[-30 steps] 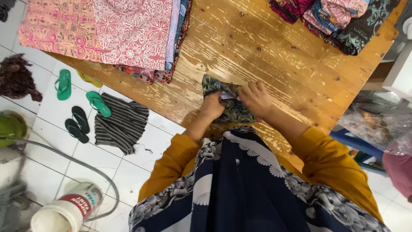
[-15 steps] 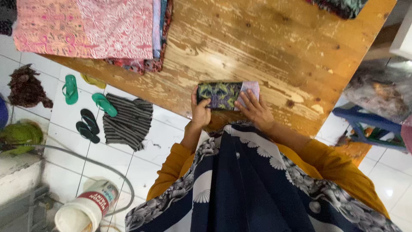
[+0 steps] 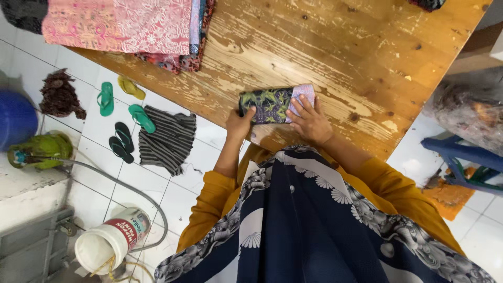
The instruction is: The person folds several patterned fabric items on a wooden table, smoothing and aligning edges before stacking them. The person then places folded items into clear plastic bags and sets them aside.
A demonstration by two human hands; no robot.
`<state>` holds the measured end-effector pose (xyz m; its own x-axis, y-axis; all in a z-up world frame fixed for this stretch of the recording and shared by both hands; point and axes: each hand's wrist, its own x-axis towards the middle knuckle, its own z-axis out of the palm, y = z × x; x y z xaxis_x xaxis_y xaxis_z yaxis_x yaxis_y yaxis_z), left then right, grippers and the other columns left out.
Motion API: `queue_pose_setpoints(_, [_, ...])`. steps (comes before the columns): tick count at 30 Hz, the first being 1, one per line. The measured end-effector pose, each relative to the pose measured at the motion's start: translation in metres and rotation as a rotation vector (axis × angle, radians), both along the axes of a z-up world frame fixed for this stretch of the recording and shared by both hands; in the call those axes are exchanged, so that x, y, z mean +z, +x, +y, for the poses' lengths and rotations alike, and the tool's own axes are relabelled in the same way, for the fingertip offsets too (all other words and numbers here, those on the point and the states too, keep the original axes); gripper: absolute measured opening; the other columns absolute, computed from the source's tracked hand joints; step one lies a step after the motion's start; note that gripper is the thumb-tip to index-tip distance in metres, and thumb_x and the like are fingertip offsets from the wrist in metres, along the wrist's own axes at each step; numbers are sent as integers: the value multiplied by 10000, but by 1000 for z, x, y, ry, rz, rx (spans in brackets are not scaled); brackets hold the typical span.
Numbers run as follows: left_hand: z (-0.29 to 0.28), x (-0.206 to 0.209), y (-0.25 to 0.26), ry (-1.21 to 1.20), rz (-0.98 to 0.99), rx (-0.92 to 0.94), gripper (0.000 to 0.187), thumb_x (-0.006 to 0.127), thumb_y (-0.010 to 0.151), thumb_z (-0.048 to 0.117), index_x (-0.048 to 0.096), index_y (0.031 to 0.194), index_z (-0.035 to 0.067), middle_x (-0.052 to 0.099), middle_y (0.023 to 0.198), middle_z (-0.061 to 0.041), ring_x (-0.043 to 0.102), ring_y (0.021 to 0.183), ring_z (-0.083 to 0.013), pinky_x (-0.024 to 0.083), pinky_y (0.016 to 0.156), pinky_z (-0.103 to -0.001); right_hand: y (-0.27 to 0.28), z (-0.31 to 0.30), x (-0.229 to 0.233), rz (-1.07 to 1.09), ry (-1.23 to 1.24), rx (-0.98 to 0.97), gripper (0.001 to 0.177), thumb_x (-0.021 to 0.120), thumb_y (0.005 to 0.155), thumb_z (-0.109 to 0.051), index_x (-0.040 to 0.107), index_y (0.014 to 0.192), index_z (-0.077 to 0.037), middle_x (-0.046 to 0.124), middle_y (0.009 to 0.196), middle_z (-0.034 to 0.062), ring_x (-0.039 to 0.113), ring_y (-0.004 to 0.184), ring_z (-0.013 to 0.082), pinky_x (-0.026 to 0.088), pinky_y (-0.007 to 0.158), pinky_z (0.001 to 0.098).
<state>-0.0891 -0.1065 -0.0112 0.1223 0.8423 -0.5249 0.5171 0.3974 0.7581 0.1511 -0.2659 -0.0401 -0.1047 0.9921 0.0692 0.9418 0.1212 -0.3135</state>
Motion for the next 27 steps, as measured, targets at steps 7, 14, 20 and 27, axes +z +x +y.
queue_pose_setpoints(7, [-12, -8, 0, -398, -440, 95, 681, 711, 818, 50, 420, 1427, 138, 666, 1179, -79, 679, 1014, -233, 607, 783, -400, 15, 12, -12, 271, 96, -129, 503, 746, 929, -292, 616, 1414, -251, 463, 1607, 42, 361, 1532, 268, 245, 1259, 589])
queue_pose_setpoints(14, [1, 2, -11, -215, -559, -303, 759, 714, 864, -86, 387, 1532, 66, 618, 1331, -70, 601, 1193, -200, 536, 989, -352, 79, 69, 64, 478, -624, -76, 879, 861, 746, -383, 456, 1502, -186, 486, 1507, 161, 442, 1381, 350, 319, 1158, 539])
queue_pose_setpoints(20, [35, 40, -5, -344, -966, -65, 657, 701, 820, -113, 507, 1422, 67, 664, 1252, -104, 648, 1144, -256, 571, 973, -415, 71, 42, 87, 1574, -745, -537, 796, 752, 782, -75, 398, 1488, -177, 726, 1192, 188, 694, 1141, 327, 584, 1004, 451])
queue_pose_setpoints(27, [72, -23, 68, -304, -932, 360, 399, 745, 859, 31, 635, 1241, 63, 728, 1062, -90, 719, 881, -222, 601, 718, -366, 41, 55, 2, 2036, -211, -936, 544, 706, 830, 104, 535, 1339, 17, 709, 1074, 216, 733, 929, 332, 645, 771, 482])
